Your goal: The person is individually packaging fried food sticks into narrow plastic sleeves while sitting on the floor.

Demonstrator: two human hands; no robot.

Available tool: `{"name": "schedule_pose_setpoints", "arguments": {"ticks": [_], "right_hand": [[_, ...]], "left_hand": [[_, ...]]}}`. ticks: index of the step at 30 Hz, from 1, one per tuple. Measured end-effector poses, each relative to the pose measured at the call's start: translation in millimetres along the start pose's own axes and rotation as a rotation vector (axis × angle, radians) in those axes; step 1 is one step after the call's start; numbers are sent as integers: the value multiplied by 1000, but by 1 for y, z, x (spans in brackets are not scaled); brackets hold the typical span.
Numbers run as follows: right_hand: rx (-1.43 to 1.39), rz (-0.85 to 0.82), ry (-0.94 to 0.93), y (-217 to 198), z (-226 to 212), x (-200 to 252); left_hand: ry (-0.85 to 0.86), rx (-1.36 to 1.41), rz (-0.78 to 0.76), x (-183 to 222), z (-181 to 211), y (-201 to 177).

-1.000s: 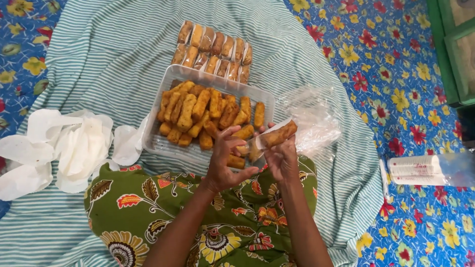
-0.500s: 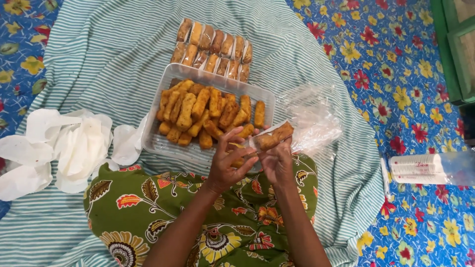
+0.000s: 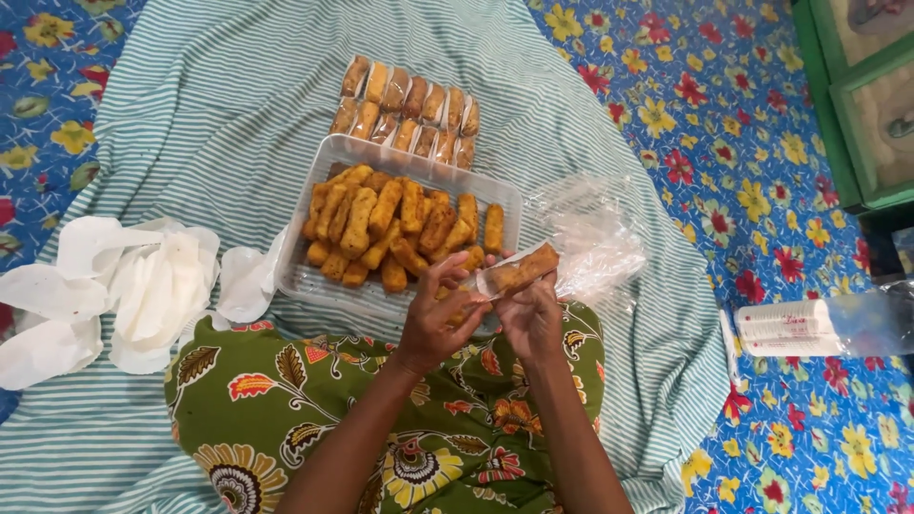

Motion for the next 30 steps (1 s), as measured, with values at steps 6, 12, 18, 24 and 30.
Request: {"name": "schedule_pose_setpoints", "arguments": {"ticks": [6,12,18,24,30], "right_hand": [[162,12,-78,0,3,2],[226,37,-70,2,3,7],[231,87,-85,10,-7,9],[216,101,-85,5,-7,7],[220,95,-87,9,-6,9]], "left_hand": [[91,-56,8,-9,20,-5],[134,-64,25,-4,15,-6],[145,-54,20,-6,17,-12],[143,-19,12,-8,22,-13],[122,-13,20,-10,21,-16]]}}
Point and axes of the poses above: each hand's wrist, its own x-axis away from the middle knuckle, its own y-axis out of the palm, z = x × y, the point moved 3 cm from there along -x, towards the middle knuckle, and after that the axes turned 10 degrees about z, right-handed, at the moved point
